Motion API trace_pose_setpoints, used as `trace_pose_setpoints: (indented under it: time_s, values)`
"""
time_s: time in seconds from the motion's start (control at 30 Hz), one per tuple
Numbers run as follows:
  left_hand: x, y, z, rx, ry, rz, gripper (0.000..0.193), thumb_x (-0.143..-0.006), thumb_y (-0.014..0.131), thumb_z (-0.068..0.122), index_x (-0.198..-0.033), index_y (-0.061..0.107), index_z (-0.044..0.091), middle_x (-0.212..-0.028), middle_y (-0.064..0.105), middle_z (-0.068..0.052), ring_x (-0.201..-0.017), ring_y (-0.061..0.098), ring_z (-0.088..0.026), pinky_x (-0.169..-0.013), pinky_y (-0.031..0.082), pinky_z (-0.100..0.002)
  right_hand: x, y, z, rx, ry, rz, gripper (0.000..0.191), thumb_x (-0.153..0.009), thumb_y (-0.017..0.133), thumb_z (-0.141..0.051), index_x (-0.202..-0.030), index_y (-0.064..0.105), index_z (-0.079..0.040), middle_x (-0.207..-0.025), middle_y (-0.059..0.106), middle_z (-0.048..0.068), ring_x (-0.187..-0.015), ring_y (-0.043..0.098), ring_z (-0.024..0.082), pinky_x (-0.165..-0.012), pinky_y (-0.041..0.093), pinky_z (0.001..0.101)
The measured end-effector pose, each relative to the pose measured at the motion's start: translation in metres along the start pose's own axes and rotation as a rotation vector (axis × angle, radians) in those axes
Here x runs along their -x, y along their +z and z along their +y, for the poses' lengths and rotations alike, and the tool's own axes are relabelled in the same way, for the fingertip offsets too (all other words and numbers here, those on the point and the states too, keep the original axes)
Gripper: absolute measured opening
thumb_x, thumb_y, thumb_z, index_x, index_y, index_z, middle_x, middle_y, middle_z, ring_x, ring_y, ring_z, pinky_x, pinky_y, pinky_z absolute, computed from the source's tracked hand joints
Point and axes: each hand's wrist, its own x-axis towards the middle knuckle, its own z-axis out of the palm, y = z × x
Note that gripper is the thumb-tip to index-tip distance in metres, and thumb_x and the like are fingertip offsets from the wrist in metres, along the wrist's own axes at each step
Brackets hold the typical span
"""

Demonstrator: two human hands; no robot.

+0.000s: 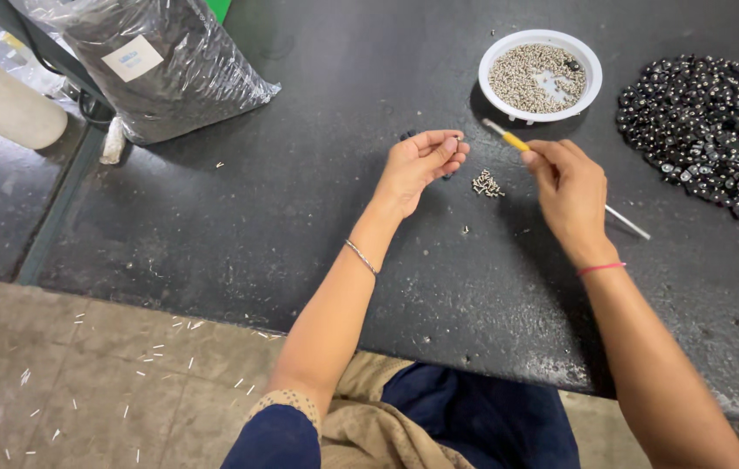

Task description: The person sits at a workbench assembling small black plastic snap components, using a metal rod tool to press parts together by hand. They pick individual black pieces and small silver inserts, fit them together one at a time, and place finished assemblies in a pile on the bench.

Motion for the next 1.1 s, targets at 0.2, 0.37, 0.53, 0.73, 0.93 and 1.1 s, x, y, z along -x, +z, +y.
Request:
trace_pose_setpoints:
  time_s: [0.2,0.37,0.53,0.73,0.93,1.1]
  values:
    - [0.000,-0.002,0.001,-0.004,0.013,0.004,0.031,-0.096,0.073,0.015,-0.121,0.071,-0.003,-0.104,0.076,-0.010,-0.091,0.071,-0.013,-0.084,0.059,-0.026,-0.001,-0.004,-0.016,-0.057,-0.184,0.036,0.015,-0.095,0.080,-0.011,-0.109,0.077,-0.007,-0.097,0.071,0.007,-0.085,0.068,0.022,-0.073,0.054,0.0338]
    - [0.001,0.001,0.001,-0.043,0.014,0.012,0.030,-0.095,0.073,0.013,-0.120,0.072,-0.003,-0.103,0.076,-0.010,-0.091,0.072,-0.013,-0.084,0.060,-0.026,0.000,-0.003,-0.013,-0.035,-0.220,0.038,0.017,-0.092,0.082,-0.010,-0.107,0.077,-0.009,-0.100,0.071,0.006,-0.094,0.068,0.025,-0.079,0.053,0.0360]
    - [0.003,0.001,0.003,-0.056,0.027,0.013,0.028,-0.094,0.074,0.012,-0.117,0.072,-0.003,-0.102,0.077,-0.010,-0.090,0.073,-0.013,-0.083,0.060,-0.025,0.000,-0.001,-0.010,-0.029,-0.209,0.033,0.017,-0.091,0.083,-0.010,-0.107,0.077,-0.009,-0.099,0.071,0.006,-0.094,0.067,0.026,-0.079,0.052,0.0369]
    - [0.002,0.001,0.003,-0.096,0.036,0.032,0.026,-0.094,0.074,0.011,-0.115,0.073,-0.003,-0.099,0.077,-0.010,-0.087,0.072,-0.012,-0.081,0.060,-0.025,0.000,-0.001,-0.010,-0.023,-0.214,0.039,0.018,-0.090,0.083,-0.011,-0.107,0.077,-0.009,-0.099,0.070,0.006,-0.093,0.066,0.026,-0.079,0.052,0.0376]
    - [0.002,-0.001,0.002,-0.119,0.047,0.026,0.026,-0.093,0.075,0.011,-0.115,0.073,-0.003,-0.098,0.077,-0.010,-0.086,0.073,-0.013,-0.079,0.060,-0.025,0.002,0.000,-0.009,0.008,-0.237,0.049,0.019,-0.089,0.084,-0.009,-0.106,0.078,-0.009,-0.100,0.070,0.006,-0.095,0.065,0.027,-0.081,0.051,0.0388]
    - [0.002,-0.002,0.001,-0.151,0.063,0.021,0.025,-0.093,0.075,0.009,-0.114,0.073,-0.004,-0.096,0.077,-0.009,-0.084,0.071,-0.012,-0.076,0.059,-0.024,0.002,0.002,-0.006,0.055,-0.273,0.088,0.019,-0.087,0.085,-0.008,-0.104,0.078,-0.010,-0.098,0.068,0.007,-0.094,0.063,0.028,-0.082,0.050,0.0395]
